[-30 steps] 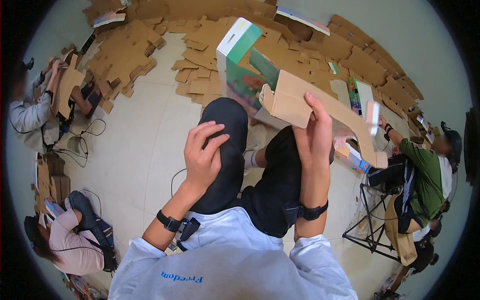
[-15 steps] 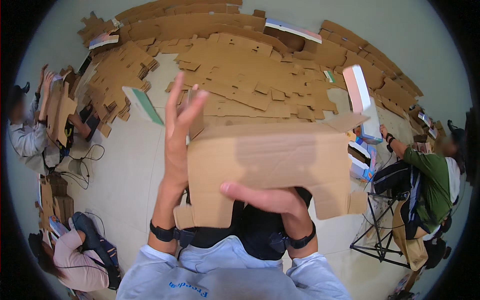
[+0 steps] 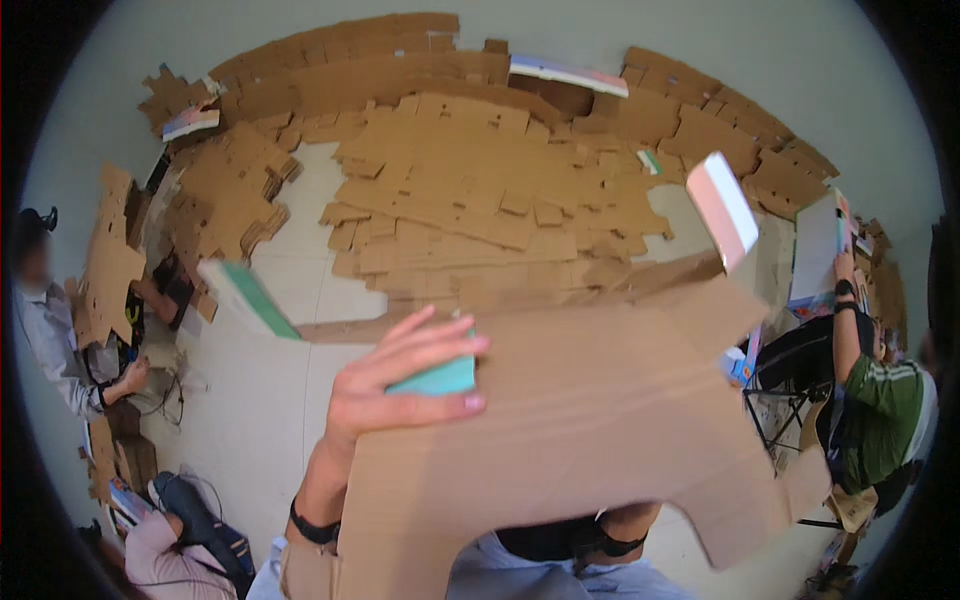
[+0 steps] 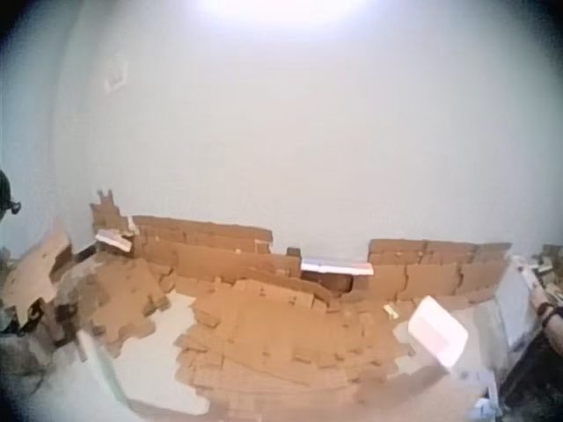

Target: Assembling peach-branded cardboard fruit boxes by folding and slotting panels.

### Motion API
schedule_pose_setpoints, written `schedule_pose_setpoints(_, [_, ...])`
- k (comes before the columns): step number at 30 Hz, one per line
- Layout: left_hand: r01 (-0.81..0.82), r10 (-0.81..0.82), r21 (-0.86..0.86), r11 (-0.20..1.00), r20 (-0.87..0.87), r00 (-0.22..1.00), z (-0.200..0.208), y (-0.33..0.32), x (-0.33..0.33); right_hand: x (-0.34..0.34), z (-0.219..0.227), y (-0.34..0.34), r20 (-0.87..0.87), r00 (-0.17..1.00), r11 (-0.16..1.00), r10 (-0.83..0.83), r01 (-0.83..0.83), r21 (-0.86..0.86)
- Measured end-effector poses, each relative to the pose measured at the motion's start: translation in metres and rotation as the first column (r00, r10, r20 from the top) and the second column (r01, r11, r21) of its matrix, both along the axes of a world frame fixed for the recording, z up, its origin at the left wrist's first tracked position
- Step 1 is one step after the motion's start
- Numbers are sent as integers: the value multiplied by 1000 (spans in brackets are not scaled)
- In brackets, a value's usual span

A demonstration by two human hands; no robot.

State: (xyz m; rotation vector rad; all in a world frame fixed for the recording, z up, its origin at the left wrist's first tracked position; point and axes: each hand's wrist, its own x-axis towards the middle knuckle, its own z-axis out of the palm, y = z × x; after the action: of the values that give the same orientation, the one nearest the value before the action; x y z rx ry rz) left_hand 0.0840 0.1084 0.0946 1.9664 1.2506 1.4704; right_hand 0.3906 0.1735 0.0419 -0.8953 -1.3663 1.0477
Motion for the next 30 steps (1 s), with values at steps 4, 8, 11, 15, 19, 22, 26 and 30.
schedule_pose_setpoints(4, [54, -57, -48, 997, -76, 995, -1, -19, -16, -25, 5, 21, -268, 854, 836, -447, 505, 214])
schedule_pose_setpoints(8, [113, -115, -31, 993, -118, 986, 29, -19, -7, -8, 36, 17, 108, 989, 743, 97, -144, 653])
schedule_pose_setpoints(11, [88, -99, -65, 994, -194, 976, 41, -45, -14, -5, 45, 8, 200, 950, 692, 242, -313, 651])
schedule_pose_setpoints(15, [173, -192, -103, 980, -217, 957, 42, -57, -7, 20, 54, 0, 311, 902, 593, 299, -431, 680])
schedule_pose_setpoints(19, [294, -367, -326, 898, -190, 911, 63, -71, -20, 23, 56, -40, 234, 932, 735, 276, -362, 574])
schedule_pose_setpoints(22, [344, -469, -489, 802, -157, 869, 70, -111, -20, 12, 52, -67, 86, 928, 781, 362, -352, 516])
schedule_pose_setpoints(26, [346, -208, -270, 899, 431, 878, 4, -108, -9, 13, 23, -89, 317, 931, 849, 178, -309, 428])
schedule_pose_setpoints(30, [296, -194, -409, 863, 274, 942, 4, -101, -9, 27, 34, -86, 357, 929, 955, 100, -190, 227])
